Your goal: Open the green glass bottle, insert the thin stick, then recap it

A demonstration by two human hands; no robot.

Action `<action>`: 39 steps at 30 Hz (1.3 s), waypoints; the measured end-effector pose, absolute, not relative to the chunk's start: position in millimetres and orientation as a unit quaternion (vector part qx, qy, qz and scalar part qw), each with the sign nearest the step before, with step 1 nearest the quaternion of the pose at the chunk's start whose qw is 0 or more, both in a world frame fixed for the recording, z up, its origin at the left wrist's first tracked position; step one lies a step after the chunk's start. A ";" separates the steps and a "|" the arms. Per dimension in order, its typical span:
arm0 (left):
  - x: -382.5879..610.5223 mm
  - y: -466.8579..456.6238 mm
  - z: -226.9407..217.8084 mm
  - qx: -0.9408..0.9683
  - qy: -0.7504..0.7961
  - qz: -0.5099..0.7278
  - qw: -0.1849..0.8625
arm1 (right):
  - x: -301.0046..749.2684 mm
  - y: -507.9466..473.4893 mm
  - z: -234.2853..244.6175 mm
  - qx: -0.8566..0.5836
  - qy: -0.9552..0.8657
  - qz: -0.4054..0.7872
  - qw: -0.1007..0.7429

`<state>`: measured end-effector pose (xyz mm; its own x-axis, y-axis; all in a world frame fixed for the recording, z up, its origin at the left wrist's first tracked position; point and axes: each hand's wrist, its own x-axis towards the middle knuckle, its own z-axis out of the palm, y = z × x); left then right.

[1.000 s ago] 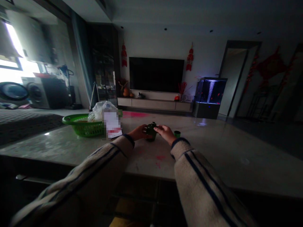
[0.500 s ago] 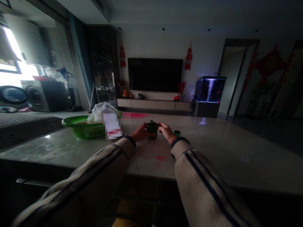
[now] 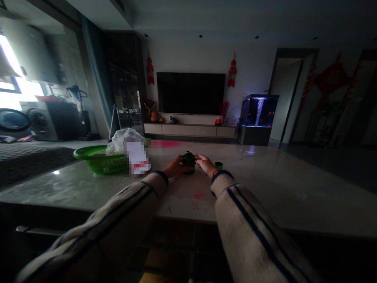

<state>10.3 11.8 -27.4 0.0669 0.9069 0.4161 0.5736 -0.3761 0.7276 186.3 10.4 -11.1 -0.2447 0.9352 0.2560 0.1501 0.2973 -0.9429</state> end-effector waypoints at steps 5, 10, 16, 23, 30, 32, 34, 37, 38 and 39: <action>5.4 13.0 -26.4 0.663 0.502 0.461 0.310 | 200.1 18.1 -9.1 -0.517 -0.708 0.233 0.420; -1.4 9.1 -15.4 0.635 0.495 0.486 0.341 | 208.1 8.6 -5.8 -0.589 -0.743 0.062 0.312; 1.0 0.3 -5.7 0.632 0.500 0.489 0.334 | 205.2 -0.1 -11.0 -0.614 -0.746 0.006 0.257; -1.7 7.9 -11.9 0.648 0.515 0.473 0.302 | 204.2 -2.1 -11.3 -0.639 -0.747 0.041 0.179; -3.4 9.0 -11.0 0.660 0.523 0.464 0.275 | 201.0 -11.2 -1.9 -0.650 -0.756 0.004 0.081; -3.5 8.6 -10.6 0.661 0.524 0.464 0.272 | 200.7 -13.0 -0.9 -0.652 -0.754 0.001 0.077; -3.4 7.9 -10.4 0.661 0.523 0.464 0.272 | 200.6 -14.0 -0.2 -0.654 -0.753 0.001 0.074; -3.1 6.7 -9.9 0.657 0.524 0.466 0.276 | 200.7 -14.3 0.8 -0.654 -0.753 0.004 0.073; -3.0 6.6 -9.8 0.656 0.525 0.467 0.276 | 200.9 -14.2 1.0 -0.655 -0.752 0.005 0.074; -3.0 6.7 -9.8 0.655 0.525 0.468 0.277 | 201.3 -14.1 1.0 -0.655 -0.752 0.007 0.076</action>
<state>-3.0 6.7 -9.8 0.0105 0.9467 0.3220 0.4282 -0.2953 0.8541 201.3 -14.1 1.0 -0.1300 0.9860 0.1047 0.9838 0.1414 -0.1100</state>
